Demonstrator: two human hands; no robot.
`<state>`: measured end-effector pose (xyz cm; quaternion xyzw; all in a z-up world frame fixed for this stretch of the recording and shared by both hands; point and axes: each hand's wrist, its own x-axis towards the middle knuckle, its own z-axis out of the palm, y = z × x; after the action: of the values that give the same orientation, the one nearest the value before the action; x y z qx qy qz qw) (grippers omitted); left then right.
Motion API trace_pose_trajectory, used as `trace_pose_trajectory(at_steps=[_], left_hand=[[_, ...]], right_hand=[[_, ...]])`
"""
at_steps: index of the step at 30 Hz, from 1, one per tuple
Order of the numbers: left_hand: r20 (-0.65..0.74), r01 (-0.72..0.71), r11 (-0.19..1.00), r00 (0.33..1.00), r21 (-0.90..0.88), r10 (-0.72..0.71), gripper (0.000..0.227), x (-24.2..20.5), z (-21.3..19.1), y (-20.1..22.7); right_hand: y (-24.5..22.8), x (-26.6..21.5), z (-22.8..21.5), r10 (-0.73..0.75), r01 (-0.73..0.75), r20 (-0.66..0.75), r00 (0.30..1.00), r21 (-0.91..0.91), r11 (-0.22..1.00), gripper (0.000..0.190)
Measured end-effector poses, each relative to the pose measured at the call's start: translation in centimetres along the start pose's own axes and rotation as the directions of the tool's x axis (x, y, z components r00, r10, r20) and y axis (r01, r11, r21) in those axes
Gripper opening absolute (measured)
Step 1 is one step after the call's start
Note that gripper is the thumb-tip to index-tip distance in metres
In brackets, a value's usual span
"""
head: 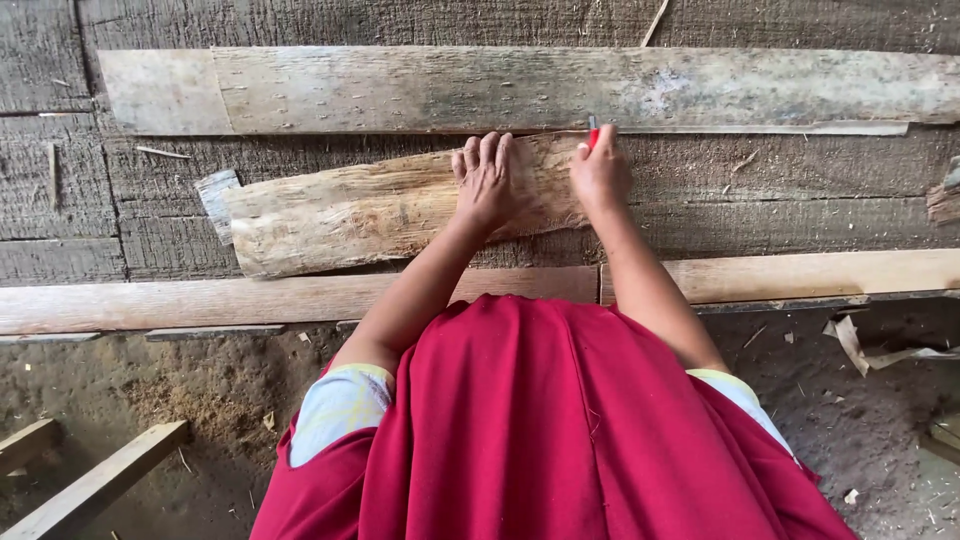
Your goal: Trimming and fitting thin wooden veneer sheets onto a larger wooden board using a utility knife
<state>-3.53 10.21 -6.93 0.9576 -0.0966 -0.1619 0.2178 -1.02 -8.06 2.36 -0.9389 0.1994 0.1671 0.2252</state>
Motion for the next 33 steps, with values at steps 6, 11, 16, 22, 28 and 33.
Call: trace_pose_trajectory(at_steps=[6,11,16,22,28,33], left_hand=[[-0.148,-0.046,0.997,0.988,-0.067,0.036,0.069,0.7,0.1,-0.3],[-0.041,-0.004,0.996,0.999,-0.084,0.0,0.07,-0.4,-1.0,1.3],[0.013,-0.004,0.999,1.0,-0.047,0.004,0.078,-2.7,-4.3,3.7],[0.193,0.012,0.999,0.981,-0.043,-0.003,0.1,-3.6,-1.9,3.6],[0.268,-0.035,0.999,0.963,0.017,0.029,0.114,-3.3,-2.6,3.5],[0.331,-0.026,0.999,0.943,0.034,0.013,0.124,-3.5,-3.5,3.8]], right_hand=[[6.2,5.1,2.8,0.092,-0.088,0.045,0.995,-0.081,0.993,0.032],[5.4,4.6,2.1,0.011,-0.011,0.006,1.0,-0.031,0.999,0.022],[1.1,0.9,-2.0,0.016,-0.016,0.017,1.0,0.025,1.0,0.027],[-0.5,-3.1,0.0,0.009,-0.001,0.164,0.986,-0.046,0.999,0.023],[0.2,-3.6,1.9,-0.023,0.074,0.242,0.97,-0.206,0.976,0.03],[0.4,-2.2,0.6,-0.008,0.014,0.12,0.993,-0.049,0.999,0.023]])
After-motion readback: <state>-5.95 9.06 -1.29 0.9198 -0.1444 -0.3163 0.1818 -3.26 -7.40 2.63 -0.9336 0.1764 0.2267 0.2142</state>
